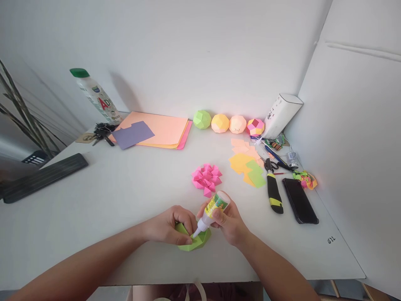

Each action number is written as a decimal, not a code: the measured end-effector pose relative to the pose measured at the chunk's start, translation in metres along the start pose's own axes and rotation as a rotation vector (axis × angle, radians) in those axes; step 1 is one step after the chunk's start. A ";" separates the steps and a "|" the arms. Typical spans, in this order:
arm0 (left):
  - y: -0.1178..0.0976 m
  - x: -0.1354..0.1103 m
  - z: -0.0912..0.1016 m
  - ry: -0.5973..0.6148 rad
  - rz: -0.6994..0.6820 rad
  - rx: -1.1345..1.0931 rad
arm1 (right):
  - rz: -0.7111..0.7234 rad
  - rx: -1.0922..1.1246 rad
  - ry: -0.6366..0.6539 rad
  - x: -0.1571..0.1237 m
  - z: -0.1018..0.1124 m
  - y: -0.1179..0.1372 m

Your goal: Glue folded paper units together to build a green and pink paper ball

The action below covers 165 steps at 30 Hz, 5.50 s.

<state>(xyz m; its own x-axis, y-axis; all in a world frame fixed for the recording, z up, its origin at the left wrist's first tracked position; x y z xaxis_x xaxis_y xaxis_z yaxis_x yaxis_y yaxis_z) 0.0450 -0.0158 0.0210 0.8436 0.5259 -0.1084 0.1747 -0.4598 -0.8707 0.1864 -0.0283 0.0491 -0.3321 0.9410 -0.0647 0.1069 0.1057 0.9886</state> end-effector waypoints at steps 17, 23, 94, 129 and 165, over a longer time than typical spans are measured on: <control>0.001 -0.001 0.002 0.006 -0.022 0.014 | -0.015 0.047 0.023 0.001 0.001 -0.002; 0.000 -0.001 0.002 0.009 -0.033 0.011 | -0.036 0.023 0.029 0.002 0.005 0.000; -0.030 0.000 0.001 0.009 -0.352 0.173 | -0.143 0.099 -0.166 0.020 0.049 0.000; -0.026 -0.001 0.000 0.016 -0.384 0.157 | 0.098 -0.097 -0.278 0.013 0.050 0.022; -0.029 -0.001 -0.010 0.066 -0.342 0.090 | 0.384 -0.398 -0.190 -0.003 0.029 0.029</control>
<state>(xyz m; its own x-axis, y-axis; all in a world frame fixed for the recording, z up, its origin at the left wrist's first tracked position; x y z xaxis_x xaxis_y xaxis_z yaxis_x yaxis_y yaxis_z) 0.0439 -0.0104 0.0507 0.7757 0.5896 0.2252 0.4095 -0.1985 -0.8905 0.2176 -0.0186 0.0740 -0.1609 0.9331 0.3215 -0.1867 -0.3486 0.9185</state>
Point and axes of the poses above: each hand's wrist, its own x-axis towards the middle knuckle, its own z-axis out of the back of the hand, y = z × x, the point moved 5 cm from there along x, towards the middle knuckle, and after that the axes turned 14 degrees about -x, right-handed, at the moved point
